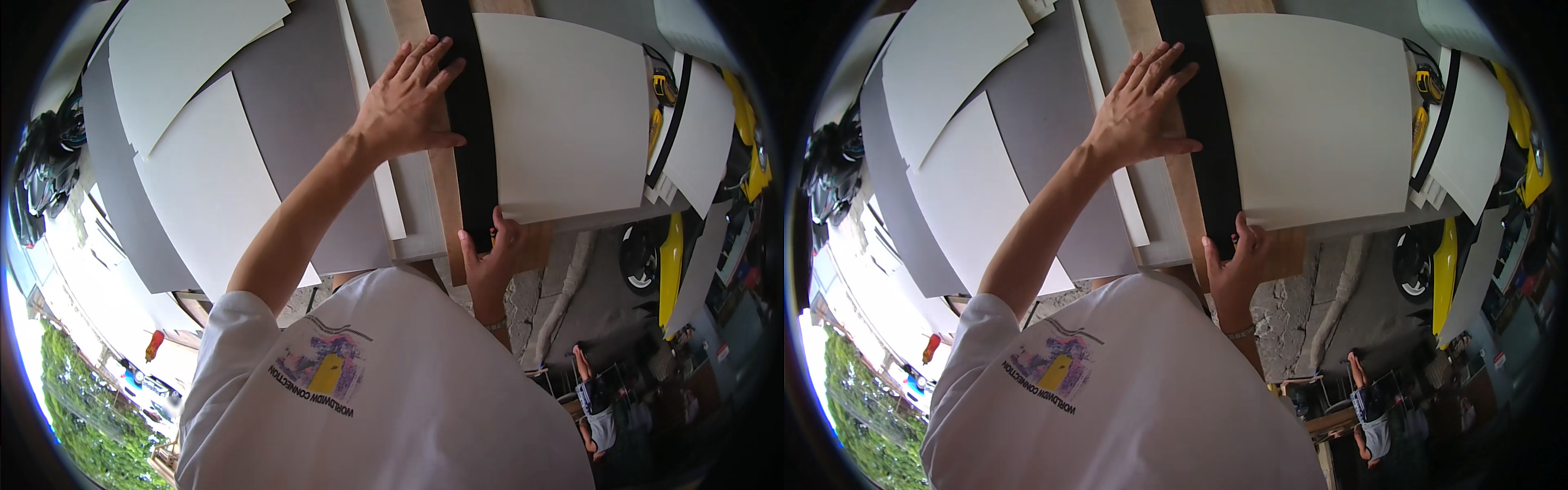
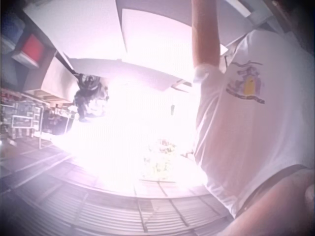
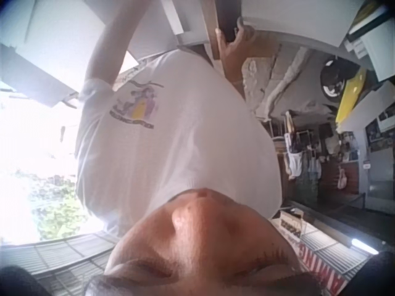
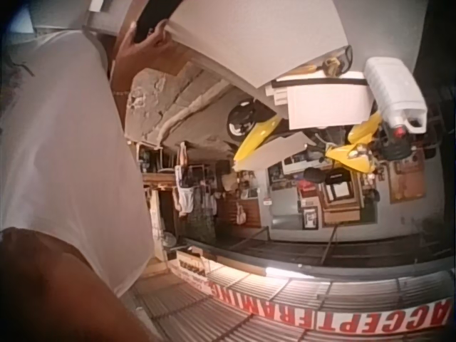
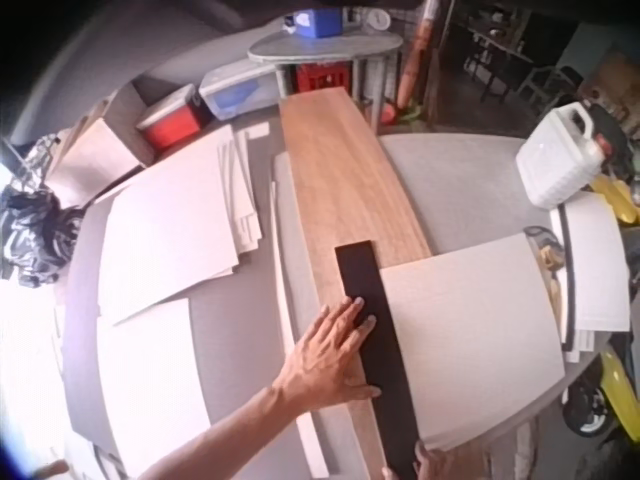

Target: The person repeatedly places a black straightedge on white rectangular sheets and marks lines with a pencil. They handle multiple sheets one at a time, repositioning the straightedge and drawing along its edge. The marked sheets remain on the work surface throughout the clip.

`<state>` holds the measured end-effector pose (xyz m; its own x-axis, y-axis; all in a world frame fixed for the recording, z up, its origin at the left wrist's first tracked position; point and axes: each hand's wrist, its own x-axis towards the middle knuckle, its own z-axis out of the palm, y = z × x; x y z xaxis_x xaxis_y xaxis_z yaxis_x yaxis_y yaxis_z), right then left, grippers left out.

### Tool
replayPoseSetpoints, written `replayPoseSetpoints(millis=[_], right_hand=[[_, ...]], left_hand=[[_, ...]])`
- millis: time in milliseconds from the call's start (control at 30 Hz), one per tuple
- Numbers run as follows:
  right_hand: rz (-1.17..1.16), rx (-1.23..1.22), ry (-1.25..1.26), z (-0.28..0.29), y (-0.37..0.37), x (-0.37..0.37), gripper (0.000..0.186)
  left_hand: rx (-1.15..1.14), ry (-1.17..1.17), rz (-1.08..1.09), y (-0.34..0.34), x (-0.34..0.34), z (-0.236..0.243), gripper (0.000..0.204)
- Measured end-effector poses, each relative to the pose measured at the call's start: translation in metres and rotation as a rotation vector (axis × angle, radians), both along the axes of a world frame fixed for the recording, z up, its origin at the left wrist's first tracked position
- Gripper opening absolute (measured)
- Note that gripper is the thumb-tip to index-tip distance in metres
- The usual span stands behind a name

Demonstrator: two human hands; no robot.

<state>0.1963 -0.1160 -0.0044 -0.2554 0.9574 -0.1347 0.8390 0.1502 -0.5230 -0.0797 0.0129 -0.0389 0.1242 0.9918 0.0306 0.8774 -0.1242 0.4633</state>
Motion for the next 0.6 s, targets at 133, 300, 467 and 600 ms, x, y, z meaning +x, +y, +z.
replayPoseSetpoints(millis=[133,300,467,600], right_hand=[[-0.144,-0.106,0.189,0.002,0.005,0.017,0.039],[-0.138,0.309,0.399,0.026,0.089,0.017,0.026],[-0.175,0.229,0.622,0.007,0.180,-0.035,0.026],[-0.011,0.388,0.604,-0.030,0.231,-0.090,0.021]], left_hand=[[-0.147,0.083,-0.013,0.006,0.019,0.025,0.110],[-0.179,0.185,0.015,0.008,0.037,0.034,0.112],[-0.205,0.200,0.012,0.009,0.042,0.040,0.116],[-0.198,0.208,0.019,0.009,0.044,0.041,0.119]])
